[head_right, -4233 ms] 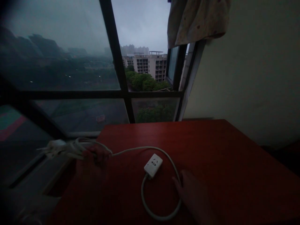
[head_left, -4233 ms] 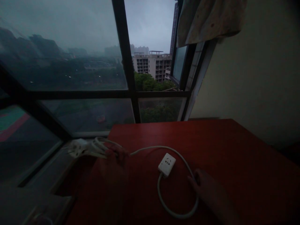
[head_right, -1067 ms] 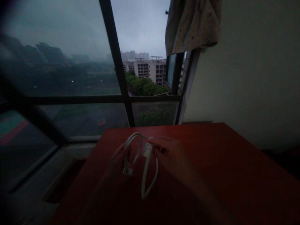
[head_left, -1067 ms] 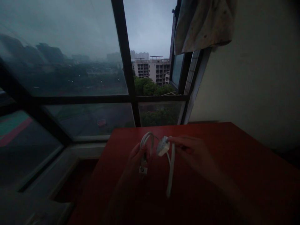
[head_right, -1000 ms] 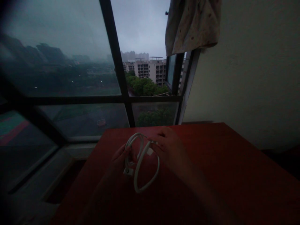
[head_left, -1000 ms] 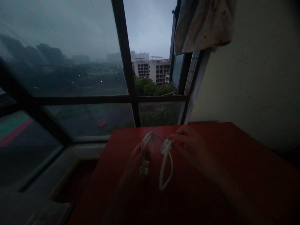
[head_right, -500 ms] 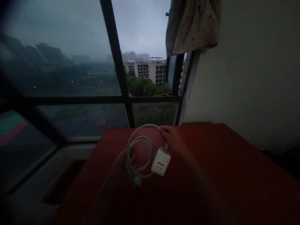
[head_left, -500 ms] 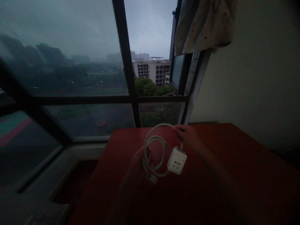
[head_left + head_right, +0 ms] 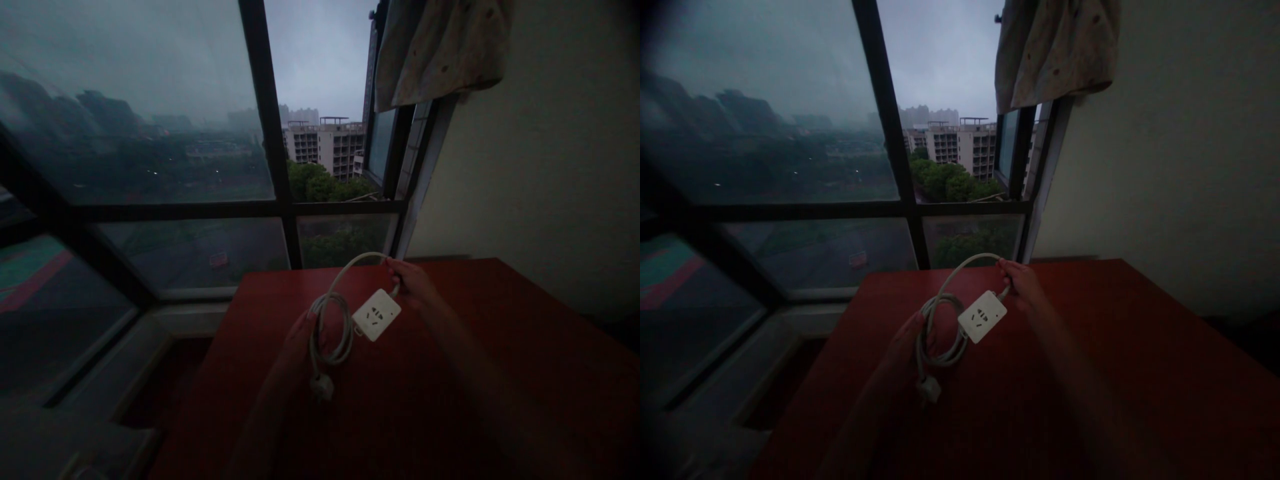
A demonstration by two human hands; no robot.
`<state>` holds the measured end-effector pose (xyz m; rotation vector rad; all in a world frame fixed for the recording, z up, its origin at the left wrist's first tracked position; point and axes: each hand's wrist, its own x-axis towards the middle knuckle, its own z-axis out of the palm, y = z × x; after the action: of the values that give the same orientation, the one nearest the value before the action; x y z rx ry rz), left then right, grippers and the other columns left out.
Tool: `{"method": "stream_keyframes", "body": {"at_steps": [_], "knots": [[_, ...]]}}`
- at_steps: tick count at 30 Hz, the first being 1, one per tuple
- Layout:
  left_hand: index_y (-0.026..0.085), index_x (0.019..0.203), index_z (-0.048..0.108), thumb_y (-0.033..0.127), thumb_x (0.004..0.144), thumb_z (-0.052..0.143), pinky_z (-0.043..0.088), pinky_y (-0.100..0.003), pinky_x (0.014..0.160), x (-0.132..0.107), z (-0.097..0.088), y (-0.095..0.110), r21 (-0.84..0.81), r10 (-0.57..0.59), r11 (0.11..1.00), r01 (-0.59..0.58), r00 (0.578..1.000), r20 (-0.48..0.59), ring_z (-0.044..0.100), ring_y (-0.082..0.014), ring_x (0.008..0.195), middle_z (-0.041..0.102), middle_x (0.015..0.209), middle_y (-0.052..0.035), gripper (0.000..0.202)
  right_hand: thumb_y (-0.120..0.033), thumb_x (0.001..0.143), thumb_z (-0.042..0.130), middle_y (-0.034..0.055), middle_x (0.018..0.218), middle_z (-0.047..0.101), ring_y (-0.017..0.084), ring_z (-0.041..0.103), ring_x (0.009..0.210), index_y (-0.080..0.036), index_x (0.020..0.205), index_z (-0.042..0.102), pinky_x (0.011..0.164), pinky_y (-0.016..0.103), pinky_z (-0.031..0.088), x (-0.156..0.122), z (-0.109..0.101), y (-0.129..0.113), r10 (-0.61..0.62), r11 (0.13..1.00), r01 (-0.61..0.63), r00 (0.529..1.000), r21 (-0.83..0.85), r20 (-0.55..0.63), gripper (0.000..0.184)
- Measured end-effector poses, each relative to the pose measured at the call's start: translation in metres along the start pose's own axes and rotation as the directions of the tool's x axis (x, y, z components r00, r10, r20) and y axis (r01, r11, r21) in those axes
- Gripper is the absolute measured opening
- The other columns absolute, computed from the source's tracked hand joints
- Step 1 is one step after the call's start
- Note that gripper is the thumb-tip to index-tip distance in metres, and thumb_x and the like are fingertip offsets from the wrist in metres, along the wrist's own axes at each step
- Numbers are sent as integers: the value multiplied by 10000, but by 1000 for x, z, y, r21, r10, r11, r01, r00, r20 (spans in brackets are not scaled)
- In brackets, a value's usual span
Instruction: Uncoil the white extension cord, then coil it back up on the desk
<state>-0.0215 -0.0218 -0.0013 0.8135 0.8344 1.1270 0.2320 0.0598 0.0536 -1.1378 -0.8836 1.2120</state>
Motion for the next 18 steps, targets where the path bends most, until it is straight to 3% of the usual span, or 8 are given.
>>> {"method": "stream_keyframes", "body": {"at_steps": [3,6,11,13,14,16,18], "knots": [[172,781,517,514,772,650,315,-176,379,5,-4,-1,33,62,998,-59,992,-106,415,-61,393,507,552,55,367,-405,622,738,-57,573,486,32,343,396,-150,735,594,341,172,131,0,-6,13,94,995,-95,995,8,32,314],[186,780,472,472,744,691,250,-139,343,11,-10,-2,-76,27,996,-42,982,-189,307,-26,340,422,501,106,363,-410,668,695,-48,599,502,39,367,399,-155,768,584,337,172,135,-8,-9,32,149,986,-139,982,-97,112,296],[183,695,402,382,803,650,238,-125,318,15,-22,0,-323,-160,940,111,979,-128,247,-21,312,308,441,125,336,-405,816,543,-23,688,596,101,513,482,-177,1148,530,449,206,382,-22,-11,64,44,925,29,982,-378,184,403],[181,673,384,354,864,583,232,-121,314,15,-25,1,-397,-226,902,172,970,-93,243,-20,303,273,433,123,326,-327,861,468,37,816,656,154,609,649,-176,1177,543,605,277,483,-25,-14,70,-35,798,194,960,-570,278,357],[179,669,382,342,888,551,229,-120,315,15,-25,1,-423,-250,885,194,965,-81,242,-20,300,259,432,123,322,-276,868,448,76,921,669,182,634,777,-169,1160,571,712,319,500,-28,-16,70,-72,689,290,939,-664,335,334],[175,678,391,325,918,510,226,-117,317,15,-26,2,-457,-275,863,216,959,-67,242,-20,298,243,434,122,307,-166,853,428,134,1150,624,225,592,1033,-160,1151,606,911,378,447,-34,-20,67,-125,426,439,894,-791,430,347],[172,705,411,316,930,493,233,-116,323,15,-26,2,-478,-278,852,214,958,-65,251,-23,302,246,439,121,280,-81,818,417,137,1290,548,234,516,1168,-173,1205,592,998,389,388,-44,-22,60,-117,226,527,849,-819,515,435]]}}
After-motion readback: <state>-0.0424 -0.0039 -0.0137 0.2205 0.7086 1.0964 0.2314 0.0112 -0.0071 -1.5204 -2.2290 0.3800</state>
